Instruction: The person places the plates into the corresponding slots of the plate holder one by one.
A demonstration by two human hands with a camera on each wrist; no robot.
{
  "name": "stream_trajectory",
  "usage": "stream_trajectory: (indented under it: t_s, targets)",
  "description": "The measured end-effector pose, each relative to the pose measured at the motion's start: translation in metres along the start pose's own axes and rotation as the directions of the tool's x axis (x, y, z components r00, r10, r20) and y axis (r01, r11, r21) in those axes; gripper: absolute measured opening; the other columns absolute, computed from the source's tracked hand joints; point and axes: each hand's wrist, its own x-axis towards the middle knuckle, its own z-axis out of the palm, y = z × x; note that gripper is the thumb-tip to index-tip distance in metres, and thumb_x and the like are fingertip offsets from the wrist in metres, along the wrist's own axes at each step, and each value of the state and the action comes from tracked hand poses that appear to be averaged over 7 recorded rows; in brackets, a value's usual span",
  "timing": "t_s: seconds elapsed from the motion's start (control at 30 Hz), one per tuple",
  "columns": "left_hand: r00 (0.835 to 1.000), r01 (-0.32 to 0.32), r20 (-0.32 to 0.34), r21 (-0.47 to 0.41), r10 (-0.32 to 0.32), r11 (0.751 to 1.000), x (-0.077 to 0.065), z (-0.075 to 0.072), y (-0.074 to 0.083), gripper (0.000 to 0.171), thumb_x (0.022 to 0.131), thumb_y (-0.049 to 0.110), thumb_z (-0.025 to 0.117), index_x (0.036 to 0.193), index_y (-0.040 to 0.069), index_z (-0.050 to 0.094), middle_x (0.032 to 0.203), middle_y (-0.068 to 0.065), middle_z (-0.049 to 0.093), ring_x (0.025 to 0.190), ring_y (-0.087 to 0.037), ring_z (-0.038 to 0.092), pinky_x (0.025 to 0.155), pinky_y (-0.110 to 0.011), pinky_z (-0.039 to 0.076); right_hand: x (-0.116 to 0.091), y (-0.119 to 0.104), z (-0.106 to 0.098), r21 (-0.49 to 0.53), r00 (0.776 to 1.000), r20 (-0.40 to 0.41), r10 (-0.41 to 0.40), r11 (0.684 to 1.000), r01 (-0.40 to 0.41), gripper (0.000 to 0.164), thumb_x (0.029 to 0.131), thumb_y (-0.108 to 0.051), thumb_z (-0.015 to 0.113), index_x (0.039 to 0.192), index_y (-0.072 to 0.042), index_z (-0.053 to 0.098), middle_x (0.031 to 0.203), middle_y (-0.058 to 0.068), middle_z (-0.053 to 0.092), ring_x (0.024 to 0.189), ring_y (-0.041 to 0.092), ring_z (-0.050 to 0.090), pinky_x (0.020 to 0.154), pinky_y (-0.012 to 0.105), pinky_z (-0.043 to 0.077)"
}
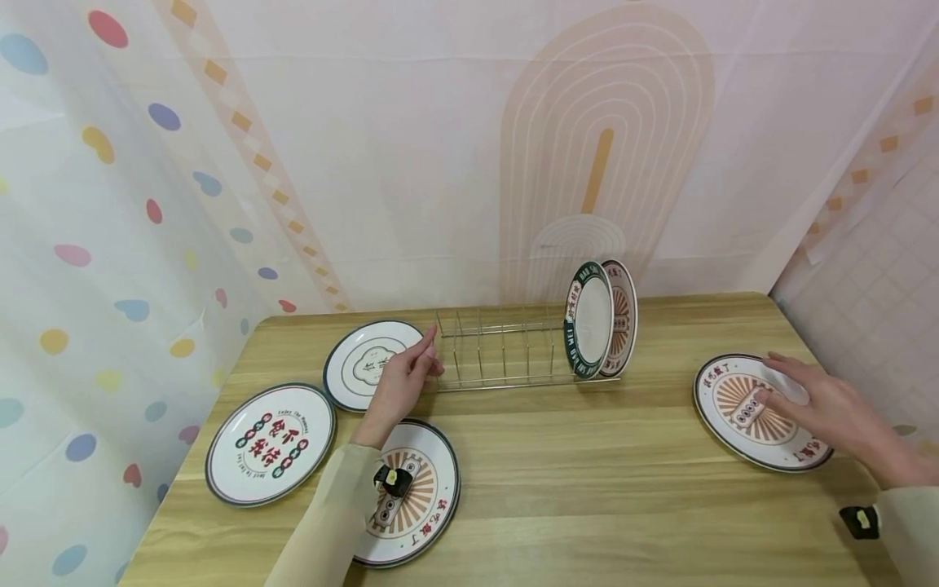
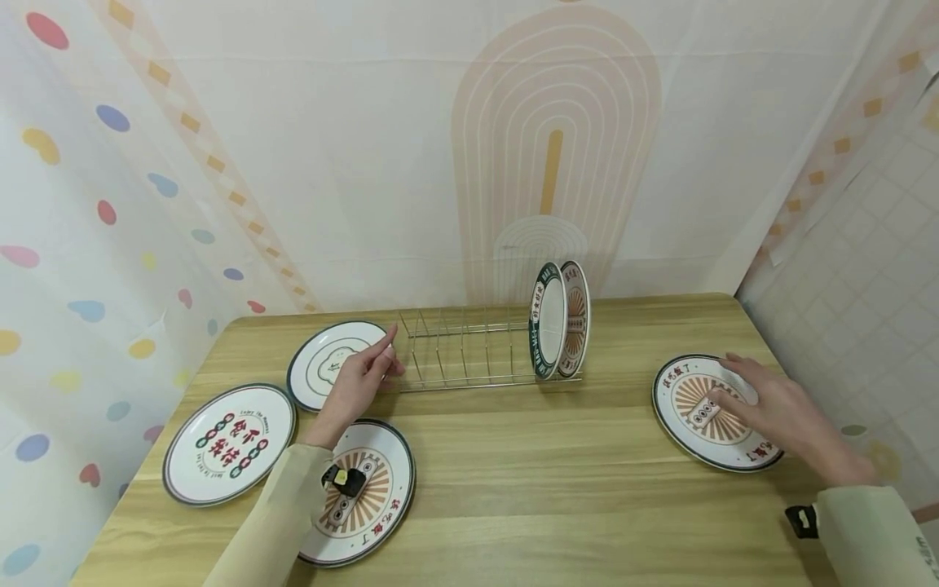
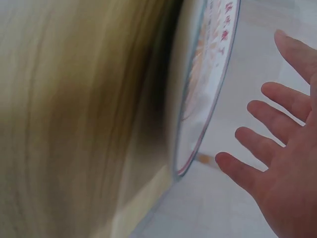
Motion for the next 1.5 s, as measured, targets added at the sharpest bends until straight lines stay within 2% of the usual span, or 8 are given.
stream_trajectory:
  t_s: [0.2,0.37,0.6,0.73,0.97,1.2,1.37,1.5]
  targets:
    - [1.000,0.006,0.004,0.003,-0.006,1.000,-0.001,0.000,0.001,0.047,0.113,0.017,0.044,0.159,0.009,0.040,0.097,-0.016,0.071,0.099,-0.031,0.072,0.083,-0.047,0.062,0.001,0.013,0.002,-0.005,0.994,0.094,0.062,0.998,-0.061,0.076,0.101,-0.038,0.068,0.153,0.009,0.037,0.152,0.043,0.031,0.132,0.069,0.030,0.095,0.083,0.030]
    - [1.000,-0.005,0.005,-0.001,0.005,1.000,0.001,0.001,0.003,0.047,0.113,0.018,0.044,0.159,0.010,0.040,0.096,-0.017,0.071,0.099,-0.032,0.072,0.083,-0.048,0.061,0.001,0.016,0.000,-0.028,0.983,0.148,0.111,0.994,-0.108,0.081,0.101,-0.041,0.067,0.154,0.009,0.033,0.152,0.049,0.022,0.132,0.072,0.025,0.097,0.084,0.027]
    - [1.000,-0.001,0.007,-0.009,0.001,1.000,0.001,0.002,0.002,0.047,0.113,0.019,0.045,0.159,0.012,0.041,0.096,-0.016,0.071,0.099,-0.032,0.072,0.083,-0.047,0.062,0.003,0.019,0.001,-0.081,0.971,0.196,0.137,0.989,-0.123,0.090,0.097,-0.045,0.072,0.150,0.016,0.034,0.143,0.055,0.027,0.127,0.074,0.030,0.097,0.084,0.031]
    - [1.000,0.003,0.007,-0.015,-0.003,1.000,0.001,0.002,0.002,0.047,0.113,0.018,0.045,0.159,0.013,0.041,0.096,-0.017,0.071,0.099,-0.032,0.072,0.083,-0.048,0.062,0.003,0.020,0.002,-0.082,0.970,0.199,0.143,0.988,-0.129,0.093,0.094,-0.045,0.075,0.148,0.019,0.035,0.141,0.052,0.035,0.125,0.071,0.035,0.096,0.079,0.036]
    - [1.000,0.003,0.002,-0.004,-0.003,1.000,0.001,0.003,0.002,0.046,0.113,0.018,0.045,0.159,0.012,0.042,0.095,-0.016,0.071,0.098,-0.031,0.072,0.081,-0.047,0.062,-0.001,0.023,0.004,-0.058,0.971,0.195,0.140,0.990,-0.131,0.087,0.093,-0.039,0.078,0.144,0.020,0.040,0.135,0.054,0.036,0.120,0.070,0.038,0.094,0.077,0.039]
    - [1.000,-0.006,-0.007,0.003,0.006,1.000,0.000,0.003,0.002,0.046,0.113,0.017,0.045,0.158,0.010,0.042,0.094,-0.016,0.072,0.096,-0.030,0.072,0.080,-0.047,0.062,-0.008,0.022,0.004,-0.040,0.986,0.133,0.097,0.995,-0.093,0.077,0.092,-0.028,0.081,0.141,0.019,0.044,0.133,0.052,0.043,0.118,0.067,0.042,0.092,0.074,0.039]
    - [1.000,0.002,-0.015,0.008,-0.002,1.000,0.000,0.003,0.000,0.046,0.113,0.016,0.045,0.158,0.009,0.043,0.094,-0.016,0.072,0.096,-0.030,0.072,0.080,-0.046,0.062,-0.013,0.019,0.000,-0.050,0.989,0.113,0.099,0.994,-0.094,0.073,0.091,-0.016,0.080,0.142,0.019,0.042,0.132,0.053,0.042,0.117,0.068,0.040,0.090,0.075,0.038]
    - [1.000,0.007,-0.014,0.001,-0.007,1.000,0.001,0.003,0.000,0.046,0.113,0.016,0.046,0.158,0.010,0.042,0.094,-0.017,0.071,0.096,-0.031,0.072,0.081,-0.047,0.062,-0.017,0.014,-0.005,-0.041,0.983,0.118,0.141,0.990,-0.137,0.076,0.094,-0.017,0.077,0.145,0.021,0.035,0.134,0.054,0.039,0.119,0.070,0.039,0.091,0.075,0.038]
